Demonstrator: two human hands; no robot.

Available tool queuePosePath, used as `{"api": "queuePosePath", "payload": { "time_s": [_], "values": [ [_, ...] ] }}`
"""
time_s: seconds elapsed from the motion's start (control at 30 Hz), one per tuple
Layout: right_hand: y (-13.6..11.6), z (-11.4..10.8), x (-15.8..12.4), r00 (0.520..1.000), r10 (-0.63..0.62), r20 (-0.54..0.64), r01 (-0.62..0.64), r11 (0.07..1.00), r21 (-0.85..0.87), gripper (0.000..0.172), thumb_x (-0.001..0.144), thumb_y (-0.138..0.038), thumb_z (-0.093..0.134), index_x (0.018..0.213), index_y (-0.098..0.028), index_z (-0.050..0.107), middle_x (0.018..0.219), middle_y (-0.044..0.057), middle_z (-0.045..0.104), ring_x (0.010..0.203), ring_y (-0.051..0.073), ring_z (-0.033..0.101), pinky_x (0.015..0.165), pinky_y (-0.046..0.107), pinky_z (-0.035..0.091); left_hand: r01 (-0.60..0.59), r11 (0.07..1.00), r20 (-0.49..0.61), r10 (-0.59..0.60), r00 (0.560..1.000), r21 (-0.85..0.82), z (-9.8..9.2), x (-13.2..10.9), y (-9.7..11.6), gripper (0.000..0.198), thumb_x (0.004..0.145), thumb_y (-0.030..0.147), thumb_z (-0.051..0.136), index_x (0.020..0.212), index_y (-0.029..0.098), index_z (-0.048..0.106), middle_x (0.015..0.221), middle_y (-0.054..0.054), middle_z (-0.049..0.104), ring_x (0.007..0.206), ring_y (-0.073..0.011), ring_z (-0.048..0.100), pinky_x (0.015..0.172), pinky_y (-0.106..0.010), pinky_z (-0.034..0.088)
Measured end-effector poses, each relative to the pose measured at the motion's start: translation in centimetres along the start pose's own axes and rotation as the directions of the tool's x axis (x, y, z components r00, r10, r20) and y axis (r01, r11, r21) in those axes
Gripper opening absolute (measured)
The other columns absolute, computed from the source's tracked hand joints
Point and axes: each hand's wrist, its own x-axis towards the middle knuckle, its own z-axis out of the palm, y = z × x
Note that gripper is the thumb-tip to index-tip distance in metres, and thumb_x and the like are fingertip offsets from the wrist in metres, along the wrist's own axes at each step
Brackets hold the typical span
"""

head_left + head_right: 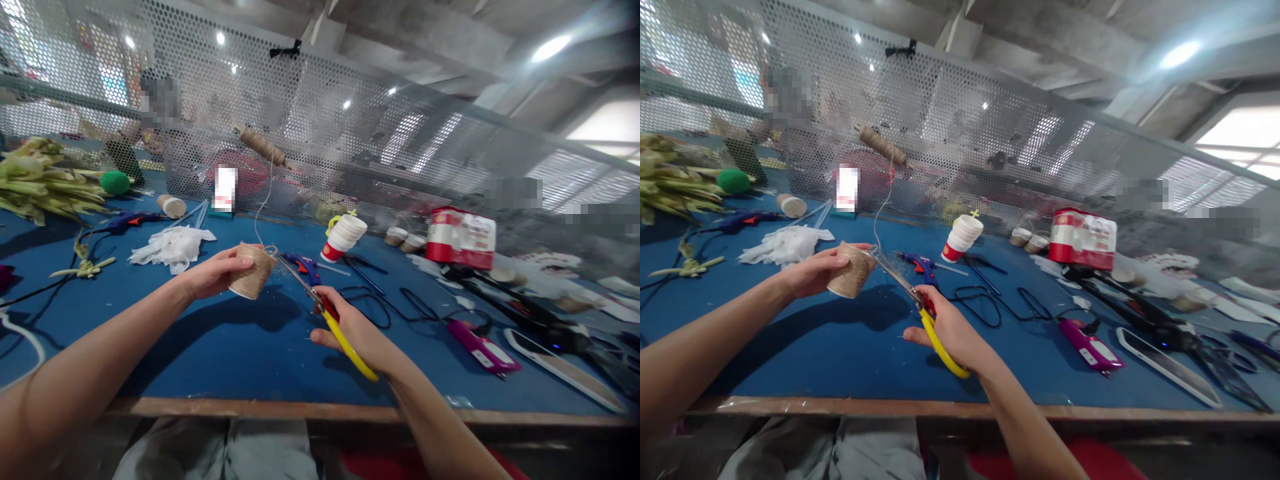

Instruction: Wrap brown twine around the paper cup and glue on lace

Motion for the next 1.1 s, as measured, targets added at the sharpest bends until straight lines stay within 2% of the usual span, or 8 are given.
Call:
{"api": "queuePosePath", "payload": {
  "time_s": [0.13, 0.23, 0.4, 0.5, 0.7, 0.9, 1.1],
  "values": [
    [-0.3, 0.5, 0.4, 0.996, -0.036, -0.081, 0.029, 0.996, -0.084, 0.062, 0.058, -0.041, 0.068, 0.109, -0.019, 0.041, 0.092, 0.005, 0.054, 0.079, 0.018, 0.052, 0.07, 0.032, 0.045, -0.001, 1.0, 0.044, 0.0, 0.999, 0.023, 0.0, 0.2, -0.5, 0.051, 0.064, 0.028, 0.065, 0.111, 0.017, 0.048, 0.104, -0.008, 0.057, 0.089, -0.0177, 0.055, 0.075, -0.027, 0.042],
    [-0.4, 0.9, 0.8, 0.985, -0.102, -0.137, 0.08, 0.984, -0.162, 0.059, 0.056, -0.043, 0.069, 0.105, -0.02, 0.045, 0.094, 0.005, 0.054, 0.082, 0.019, 0.052, 0.072, 0.033, 0.045, -0.011, 1.0, 0.076, 0.009, 0.997, 0.028, 0.1, 0.2, -0.7, 0.045, 0.066, 0.026, 0.063, 0.109, 0.016, 0.049, 0.102, -0.007, 0.057, 0.087, -0.0163, 0.054, 0.075, -0.026, 0.042],
    [-0.6, 1.2, 1.3, 0.947, -0.205, -0.249, 0.124, 0.944, -0.307, 0.053, 0.056, -0.041, 0.07, 0.099, -0.019, 0.048, 0.092, 0.006, 0.055, 0.084, 0.021, 0.052, 0.075, 0.035, 0.043, -0.015, 0.998, 0.056, 0.011, 0.998, 0.069, 0.4, 0.1, -0.7, 0.042, 0.068, 0.028, 0.062, 0.107, 0.016, 0.05, 0.099, -0.008, 0.057, 0.085, -0.0157, 0.054, 0.073, -0.025, 0.041],
    [-0.6, 1.2, 1.4, 0.931, -0.25, -0.265, 0.148, 0.924, -0.352, 0.05, 0.056, -0.042, 0.071, 0.095, -0.02, 0.049, 0.089, 0.005, 0.055, 0.081, 0.02, 0.052, 0.075, 0.036, 0.042, -0.018, 0.995, 0.038, 0.015, 0.999, 0.1, 0.5, 0.1, -0.5, 0.042, 0.068, 0.028, 0.061, 0.107, 0.016, 0.049, 0.1, -0.008, 0.056, 0.085, -0.0152, 0.054, 0.073, -0.026, 0.04],
    [-0.4, 1.1, 1.4, 0.913, -0.31, -0.266, 0.203, 0.909, -0.363, 0.054, 0.056, -0.044, 0.07, 0.098, -0.019, 0.046, 0.09, 0.006, 0.054, 0.082, 0.021, 0.05, 0.076, 0.037, 0.042, 0.006, 0.989, -0.026, -0.002, 1.0, 0.15, 0.7, 0.0, -0.4, 0.049, 0.067, 0.026, 0.063, 0.111, 0.015, 0.045, 0.101, -0.009, 0.055, 0.085, -0.0159, 0.053, 0.075, -0.028, 0.039],
    [-0.7, 1.2, 1.6, 0.915, -0.313, -0.255, 0.202, 0.902, -0.382, 0.051, 0.057, -0.043, 0.07, 0.096, -0.02, 0.047, 0.088, 0.006, 0.054, 0.082, 0.022, 0.05, 0.075, 0.038, 0.042, -0.046, 0.985, 0.076, 0.033, 0.997, 0.168, 0.7, 0.1, -0.5, 0.042, 0.07, 0.026, 0.06, 0.109, 0.015, 0.048, 0.095, -0.008, 0.058, 0.079, -0.0142, 0.054, 0.07, -0.025, 0.039],
    [-0.9, 1.5, 1.7, 0.912, -0.304, -0.275, 0.182, 0.902, -0.392, 0.048, 0.059, -0.043, 0.068, 0.095, -0.02, 0.048, 0.087, 0.006, 0.056, 0.08, 0.021, 0.051, 0.073, 0.035, 0.042, -0.07, 0.975, 0.094, 0.051, 0.994, 0.211, 0.8, 0.1, -0.5, 0.04, 0.071, 0.026, 0.06, 0.107, 0.014, 0.049, 0.096, -0.008, 0.058, 0.081, -0.0142, 0.053, 0.074, -0.025, 0.039]
  ]
}}
